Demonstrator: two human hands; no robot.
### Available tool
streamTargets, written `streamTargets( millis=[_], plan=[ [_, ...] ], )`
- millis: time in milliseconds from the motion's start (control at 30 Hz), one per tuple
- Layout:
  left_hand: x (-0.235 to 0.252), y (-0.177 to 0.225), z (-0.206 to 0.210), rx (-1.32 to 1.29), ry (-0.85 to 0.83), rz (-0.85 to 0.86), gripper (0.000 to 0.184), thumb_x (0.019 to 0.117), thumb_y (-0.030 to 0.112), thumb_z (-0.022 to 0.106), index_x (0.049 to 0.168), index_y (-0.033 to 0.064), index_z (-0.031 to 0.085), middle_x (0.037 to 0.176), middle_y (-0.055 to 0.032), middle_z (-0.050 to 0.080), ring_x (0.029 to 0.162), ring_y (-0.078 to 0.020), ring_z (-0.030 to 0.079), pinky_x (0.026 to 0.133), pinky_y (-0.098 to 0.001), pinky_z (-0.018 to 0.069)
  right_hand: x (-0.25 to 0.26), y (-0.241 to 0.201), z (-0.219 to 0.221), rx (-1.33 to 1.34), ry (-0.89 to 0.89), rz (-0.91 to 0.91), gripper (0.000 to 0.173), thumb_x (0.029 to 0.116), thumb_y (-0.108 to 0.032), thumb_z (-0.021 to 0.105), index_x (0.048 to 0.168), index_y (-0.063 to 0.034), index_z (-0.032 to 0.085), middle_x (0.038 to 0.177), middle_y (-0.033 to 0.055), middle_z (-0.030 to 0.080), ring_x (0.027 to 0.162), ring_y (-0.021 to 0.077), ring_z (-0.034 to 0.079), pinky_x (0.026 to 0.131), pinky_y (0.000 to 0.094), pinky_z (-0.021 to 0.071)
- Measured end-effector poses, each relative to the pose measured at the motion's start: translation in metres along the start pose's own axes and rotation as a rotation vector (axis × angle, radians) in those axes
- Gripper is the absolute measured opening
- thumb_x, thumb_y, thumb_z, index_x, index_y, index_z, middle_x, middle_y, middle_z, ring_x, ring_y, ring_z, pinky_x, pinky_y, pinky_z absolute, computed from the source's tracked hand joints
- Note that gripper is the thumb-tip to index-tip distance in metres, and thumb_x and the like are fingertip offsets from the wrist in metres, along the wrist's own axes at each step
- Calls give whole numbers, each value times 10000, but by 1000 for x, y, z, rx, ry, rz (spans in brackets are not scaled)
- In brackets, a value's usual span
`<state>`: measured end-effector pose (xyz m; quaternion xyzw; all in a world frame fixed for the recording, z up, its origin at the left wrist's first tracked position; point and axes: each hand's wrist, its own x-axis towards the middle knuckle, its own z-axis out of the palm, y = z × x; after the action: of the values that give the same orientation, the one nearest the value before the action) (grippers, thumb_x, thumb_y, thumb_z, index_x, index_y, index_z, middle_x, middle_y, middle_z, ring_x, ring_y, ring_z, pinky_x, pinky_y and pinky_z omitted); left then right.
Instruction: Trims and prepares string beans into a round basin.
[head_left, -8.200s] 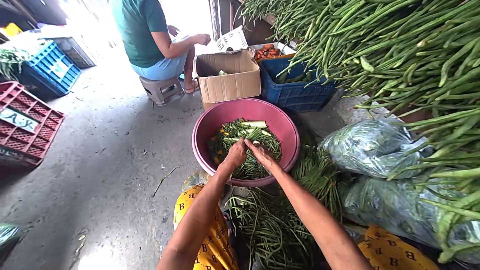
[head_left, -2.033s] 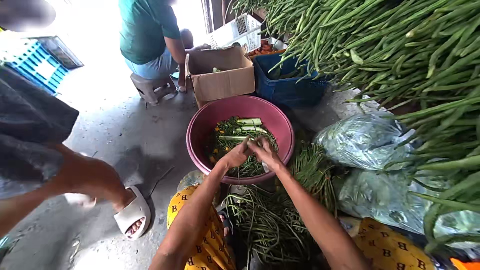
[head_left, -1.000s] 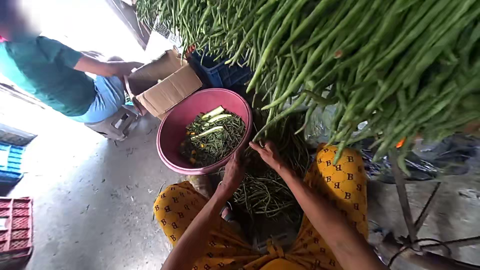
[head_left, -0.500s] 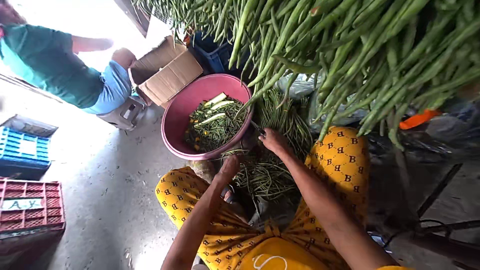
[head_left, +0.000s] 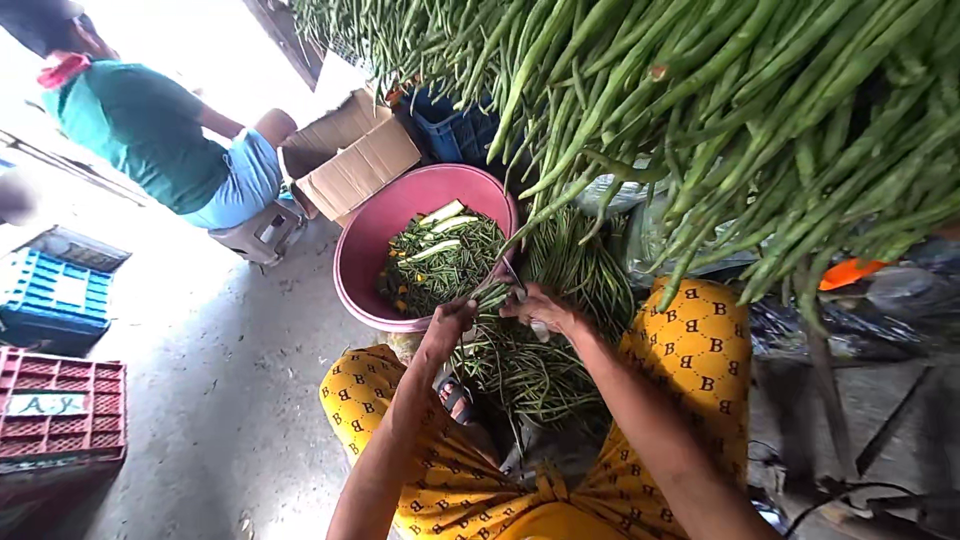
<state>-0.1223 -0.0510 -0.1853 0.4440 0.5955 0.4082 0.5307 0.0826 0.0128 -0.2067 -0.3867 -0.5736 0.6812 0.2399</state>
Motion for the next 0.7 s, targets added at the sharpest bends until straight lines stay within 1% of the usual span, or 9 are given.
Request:
streamTargets(
  millis=[67,133,200,267,367,400,467,567,700],
  plan=[
    [-2,1,5,-10,-39,-9,203,1068,81,466,1074,-25,640,747,47,574,620,-23,522,632,-193,483,0,-2,13,216,36,-81,548,917,-61,699,1430,-55,506,894,-3,596,543,16,444,517,184,420],
    [-4,1,8,-39,-98,-28,182,1071,75,455,1077,-8,617,763,47,570,628,-23,520,637,-193,484,5,1,22,352,129,-98,257,961,-76,656,1215,-55,628,761,-31,607,495,5,442,493,169,420],
    [-4,1,9,-47,-135,-31,179,1081,90,429,1100,6,586,791,43,563,634,-25,516,636,-194,477,11,1,26,378,207,-70,45,986,-94,639,1012,-63,619,618,-62,530,460,10,436,483,172,426],
    [-5,5,8,23,-162,-1,285,1104,148,389,1301,-12,518,895,2,588,688,-38,553,661,-205,499,18,-2,25,339,226,-87,55,991,-89,631,1003,-41,606,588,-63,500,455,13,426,484,181,421],
    [-6,20,0,482,-188,120,497,1097,253,437,1490,-49,401,1158,-165,649,964,-177,644,906,-335,525,29,-14,24,272,202,-134,59,988,-85,625,1013,-38,597,574,-70,478,450,12,411,484,187,411],
    [-6,27,-1,653,-169,156,526,1097,262,458,1495,-76,400,1248,-251,647,1106,-297,662,1016,-434,504,33,-18,24,256,201,-144,66,989,-91,627,1014,-34,606,569,-69,481,446,13,413,481,187,410],
    [-6,38,-4,920,-113,199,523,1109,277,434,1459,-111,431,1300,-323,612,1200,-431,632,1067,-534,464,45,-26,27,244,195,-152,77,993,-109,631,1005,-37,606,570,-64,478,447,22,412,482,196,405],
    [-1,46,-17,1120,-82,240,535,1115,299,412,1449,-119,435,1340,-326,587,1198,-445,636,1050,-523,485,64,-35,36,277,210,-148,77,997,-105,633,1001,-37,597,556,-54,473,431,27,416,465,194,412],
    [12,41,-37,1180,8,314,454,1122,235,371,1300,-144,547,1159,-329,661,1051,-466,692,935,-540,539,84,-51,54,307,218,-91,79,1001,-109,630,969,-51,587,560,-56,449,421,21,384,439,178,381]
  ],
)
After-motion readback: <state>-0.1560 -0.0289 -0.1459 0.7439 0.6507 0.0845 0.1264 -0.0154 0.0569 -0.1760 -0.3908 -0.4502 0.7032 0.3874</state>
